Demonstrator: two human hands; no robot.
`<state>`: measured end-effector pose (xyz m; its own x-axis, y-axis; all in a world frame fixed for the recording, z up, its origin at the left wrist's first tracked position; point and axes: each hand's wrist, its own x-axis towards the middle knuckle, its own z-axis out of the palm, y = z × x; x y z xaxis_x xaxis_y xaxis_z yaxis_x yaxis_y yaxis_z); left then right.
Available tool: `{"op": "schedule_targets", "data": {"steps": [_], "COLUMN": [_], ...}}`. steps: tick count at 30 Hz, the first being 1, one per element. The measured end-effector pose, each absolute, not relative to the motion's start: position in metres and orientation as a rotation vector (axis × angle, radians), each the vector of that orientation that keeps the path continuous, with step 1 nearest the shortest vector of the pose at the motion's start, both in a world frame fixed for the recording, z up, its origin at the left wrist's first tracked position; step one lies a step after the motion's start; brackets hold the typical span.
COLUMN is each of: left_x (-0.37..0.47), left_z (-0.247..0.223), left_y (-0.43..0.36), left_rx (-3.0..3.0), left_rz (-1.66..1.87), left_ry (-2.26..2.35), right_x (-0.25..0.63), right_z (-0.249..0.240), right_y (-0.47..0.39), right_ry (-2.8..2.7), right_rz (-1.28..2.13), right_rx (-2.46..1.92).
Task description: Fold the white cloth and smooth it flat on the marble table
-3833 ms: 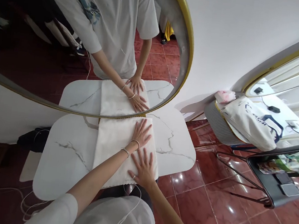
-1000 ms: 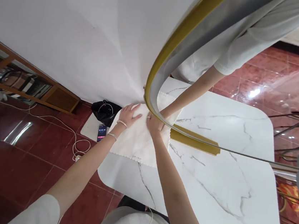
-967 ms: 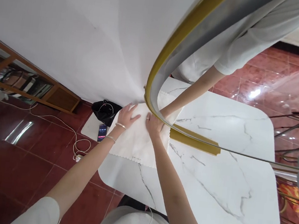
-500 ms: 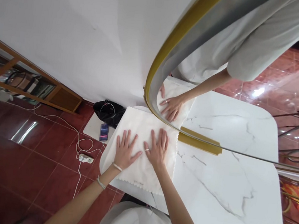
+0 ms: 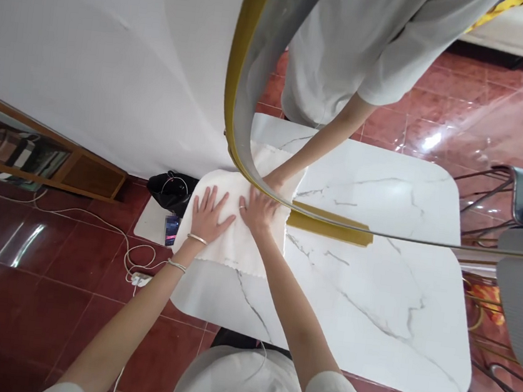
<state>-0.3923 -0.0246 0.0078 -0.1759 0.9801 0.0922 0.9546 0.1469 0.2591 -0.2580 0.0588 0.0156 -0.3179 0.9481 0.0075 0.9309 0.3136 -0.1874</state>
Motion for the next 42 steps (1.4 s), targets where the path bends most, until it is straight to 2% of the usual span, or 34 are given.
{"op": "schedule_targets", "data": {"steps": [6,14,18,23,31,37,42], "left_x": [-0.392,-0.350,-0.331,-0.316,-0.272,-0.298,-0.341], "left_z": [0.011,0.015,0.013,0.009,0.009,0.011,0.011], "left_y": [-0.084,-0.210,-0.241,-0.229,-0.155,-0.118,-0.144], "left_rx": [1.766,1.722,1.722,1.858,2.105,2.009,1.804], "left_rz": [0.456,0.341,0.245,0.230,0.313,0.387,0.368], "left_ry": [2.447,2.523,2.491,2.377,2.063,2.192,2.448], "right_x": [-0.272,-0.224,-0.185,-0.138,-0.078,-0.110,-0.164], "right_z": [0.006,0.010,0.016,0.012,-0.002,-0.006,-0.003], "right_y": [0.035,-0.099,-0.142,-0.159,-0.144,-0.088,-0.084], "right_ry": [-2.561,-2.752,-2.816,-2.874,-2.768,-2.768,-2.835], "right_rz": [0.265,0.467,0.548,0.495,0.253,0.193,0.249], "right_rx": [-1.331,-0.853,-0.779,-0.827,-1.146,-1.045,-0.845]}}
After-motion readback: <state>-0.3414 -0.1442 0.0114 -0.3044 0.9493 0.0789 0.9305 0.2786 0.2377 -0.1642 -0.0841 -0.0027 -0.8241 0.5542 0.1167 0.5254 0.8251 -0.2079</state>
